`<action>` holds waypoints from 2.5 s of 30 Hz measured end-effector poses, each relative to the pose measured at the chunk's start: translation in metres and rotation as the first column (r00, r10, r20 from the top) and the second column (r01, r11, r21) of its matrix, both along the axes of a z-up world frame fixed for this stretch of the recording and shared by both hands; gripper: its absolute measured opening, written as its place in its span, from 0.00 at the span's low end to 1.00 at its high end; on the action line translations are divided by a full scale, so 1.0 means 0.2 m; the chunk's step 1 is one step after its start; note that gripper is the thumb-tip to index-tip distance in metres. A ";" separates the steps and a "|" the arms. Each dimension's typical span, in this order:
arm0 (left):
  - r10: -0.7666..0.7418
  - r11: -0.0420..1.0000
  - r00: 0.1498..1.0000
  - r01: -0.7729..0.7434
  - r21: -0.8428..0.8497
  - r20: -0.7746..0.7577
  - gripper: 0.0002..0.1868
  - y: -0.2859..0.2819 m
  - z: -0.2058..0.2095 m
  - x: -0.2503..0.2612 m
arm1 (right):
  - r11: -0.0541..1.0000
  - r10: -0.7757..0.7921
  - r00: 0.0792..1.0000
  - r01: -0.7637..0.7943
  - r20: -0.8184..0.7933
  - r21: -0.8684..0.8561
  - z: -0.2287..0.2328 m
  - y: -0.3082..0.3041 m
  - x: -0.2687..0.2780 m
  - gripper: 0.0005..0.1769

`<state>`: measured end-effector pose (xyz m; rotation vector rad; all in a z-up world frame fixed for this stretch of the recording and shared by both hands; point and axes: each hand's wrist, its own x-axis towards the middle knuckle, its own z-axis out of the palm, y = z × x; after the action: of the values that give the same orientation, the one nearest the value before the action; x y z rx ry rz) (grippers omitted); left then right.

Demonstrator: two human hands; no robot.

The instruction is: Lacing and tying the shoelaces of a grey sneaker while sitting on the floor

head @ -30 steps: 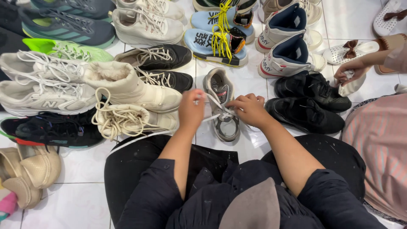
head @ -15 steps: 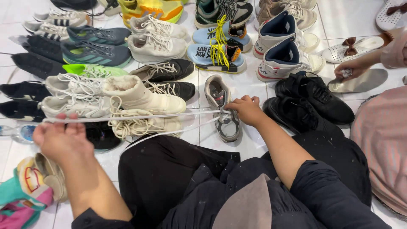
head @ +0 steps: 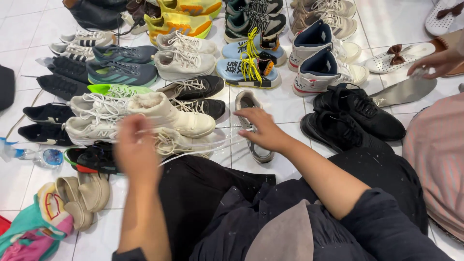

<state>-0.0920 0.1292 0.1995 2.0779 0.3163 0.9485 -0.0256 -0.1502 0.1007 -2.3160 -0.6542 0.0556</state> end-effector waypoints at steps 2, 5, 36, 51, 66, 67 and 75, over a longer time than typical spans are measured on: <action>-0.471 0.847 0.871 0.491 0.203 -0.142 0.05 -0.30 0.12 -0.01 | 0.778 0.369 0.918 -0.222 -0.142 0.587 0.32 0.05 -0.13 0.29; -0.645 0.721 0.761 0.636 0.274 -0.070 0.04 -0.58 0.19 -0.02 | 0.495 0.510 0.851 -0.169 -0.128 0.852 0.38 0.06 -0.20 0.26; -0.318 0.591 0.540 0.756 0.283 -0.779 0.25 -0.59 -0.98 0.31 | 0.879 -0.254 0.966 0.205 -0.059 -0.431 -0.32 -0.02 0.19 0.06; -0.420 0.652 0.543 0.738 0.175 -0.727 0.21 -0.59 -0.99 0.36 | 0.892 -0.240 0.958 0.281 0.156 -0.354 -0.63 0.03 0.17 0.04; -0.460 0.727 0.653 0.666 0.166 -0.602 0.15 -0.59 -1.12 0.37 | 0.939 -0.124 0.992 0.123 0.017 -0.322 -0.70 0.00 0.23 0.06; -0.457 0.728 0.657 0.664 0.172 -0.600 0.15 -0.59 -1.11 0.37 | 0.941 -0.126 0.992 0.122 0.005 -0.315 -0.70 0.00 0.23 0.06; -0.464 0.720 0.653 0.671 0.174 -0.599 0.15 -0.60 -1.10 0.38 | 0.946 -0.010 1.000 0.018 0.025 -0.324 -0.66 -0.06 0.27 0.06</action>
<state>-0.0158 0.0097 -0.0202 2.5397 -0.3109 0.0226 0.0287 -0.1617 -0.0319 -2.6409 -0.6817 0.1390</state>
